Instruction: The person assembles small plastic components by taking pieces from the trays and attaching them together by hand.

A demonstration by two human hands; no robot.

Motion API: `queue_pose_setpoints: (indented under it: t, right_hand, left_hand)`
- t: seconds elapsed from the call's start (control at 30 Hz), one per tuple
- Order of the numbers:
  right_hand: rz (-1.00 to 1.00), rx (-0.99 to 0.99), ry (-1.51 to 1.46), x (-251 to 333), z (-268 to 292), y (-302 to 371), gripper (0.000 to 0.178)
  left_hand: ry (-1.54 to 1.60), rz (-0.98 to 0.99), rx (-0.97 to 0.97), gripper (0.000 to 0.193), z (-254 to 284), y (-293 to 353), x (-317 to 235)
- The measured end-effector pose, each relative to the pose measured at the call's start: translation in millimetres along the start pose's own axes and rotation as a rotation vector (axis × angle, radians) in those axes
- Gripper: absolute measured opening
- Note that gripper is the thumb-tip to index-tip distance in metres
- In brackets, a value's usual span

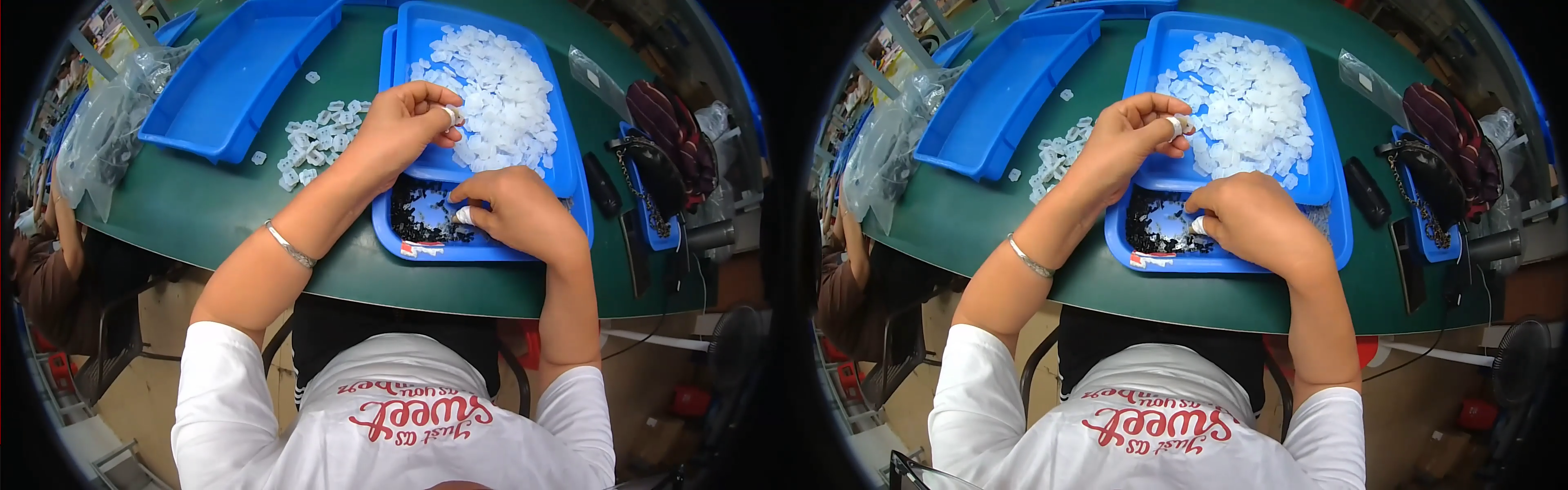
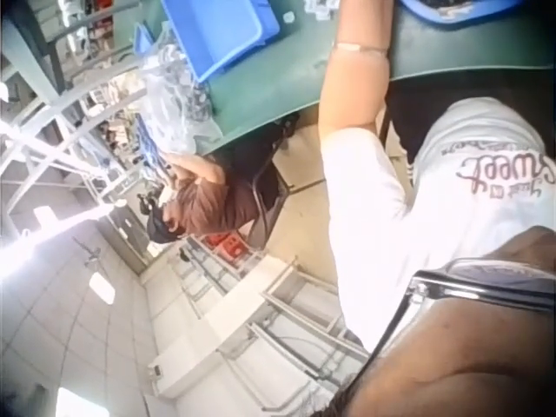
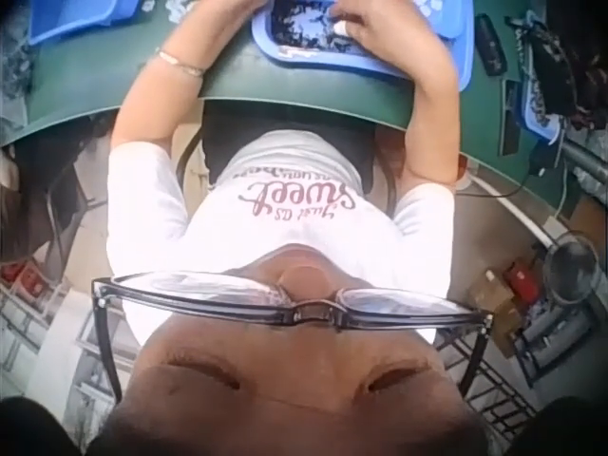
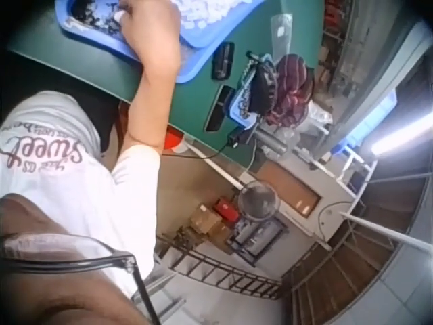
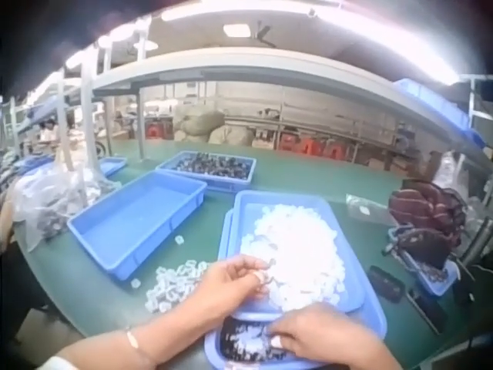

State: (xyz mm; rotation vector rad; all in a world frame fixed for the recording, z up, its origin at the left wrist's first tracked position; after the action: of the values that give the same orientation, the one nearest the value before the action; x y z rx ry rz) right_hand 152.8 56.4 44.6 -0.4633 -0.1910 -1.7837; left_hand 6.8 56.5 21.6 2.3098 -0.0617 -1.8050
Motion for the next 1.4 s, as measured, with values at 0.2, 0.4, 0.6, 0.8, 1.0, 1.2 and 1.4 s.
queue_pose_setpoints:
  t: [0.2,0.4,0.6,0.8,1.0,1.2,1.4]
  right_hand:
    - [0.046,0.003,0.005,4.9,-6.4,-0.9,0.021]
    - [0.104,0.038,-0.014,2.6,-14.9,0.6,0.011]
    - [0.101,0.062,0.009,9.9,-12.2,2.6,0.007]
    - [0.045,0.053,-0.108,1.3,-6.6,2.0,0.011]
    - [-0.004,0.079,-0.131,-10.3,4.5,13.5,0.014]
    - [-0.064,0.133,-0.157,-4.5,-3.5,8.7,0.017]
    - [0.029,0.145,-0.104,-2.3,-9.9,7.6,0.010]
  left_hand:
    - [0.033,-0.013,0.002,0.023,0.4,-1.1,0.6]
    - [-0.030,0.026,0.014,0.023,-2.0,-0.1,1.3]
    - [-0.038,0.014,0.023,0.023,-0.8,-0.4,1.5]
    - [-0.034,0.002,0.028,0.024,-1.3,0.9,-0.9]
    - [-0.035,0.009,0.026,0.023,-2.2,1.9,-1.3]
    - [-0.050,0.014,0.028,0.023,-1.6,0.9,1.2]
    - [-0.063,0.014,0.022,0.022,-3.4,1.3,1.1]
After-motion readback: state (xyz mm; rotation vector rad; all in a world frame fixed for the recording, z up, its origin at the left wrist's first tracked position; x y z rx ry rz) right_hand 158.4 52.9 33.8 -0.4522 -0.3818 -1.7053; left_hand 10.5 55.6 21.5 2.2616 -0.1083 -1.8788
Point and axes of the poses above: each hand's wrist, its own y-axis away from the middle knuckle, its own z-axis out of the back of the hand, x = y × z, the point moved 6 cm from there along -y, towards the middle knuckle, and after that the axes turned 14 degrees about z, right-handed, at the moved point
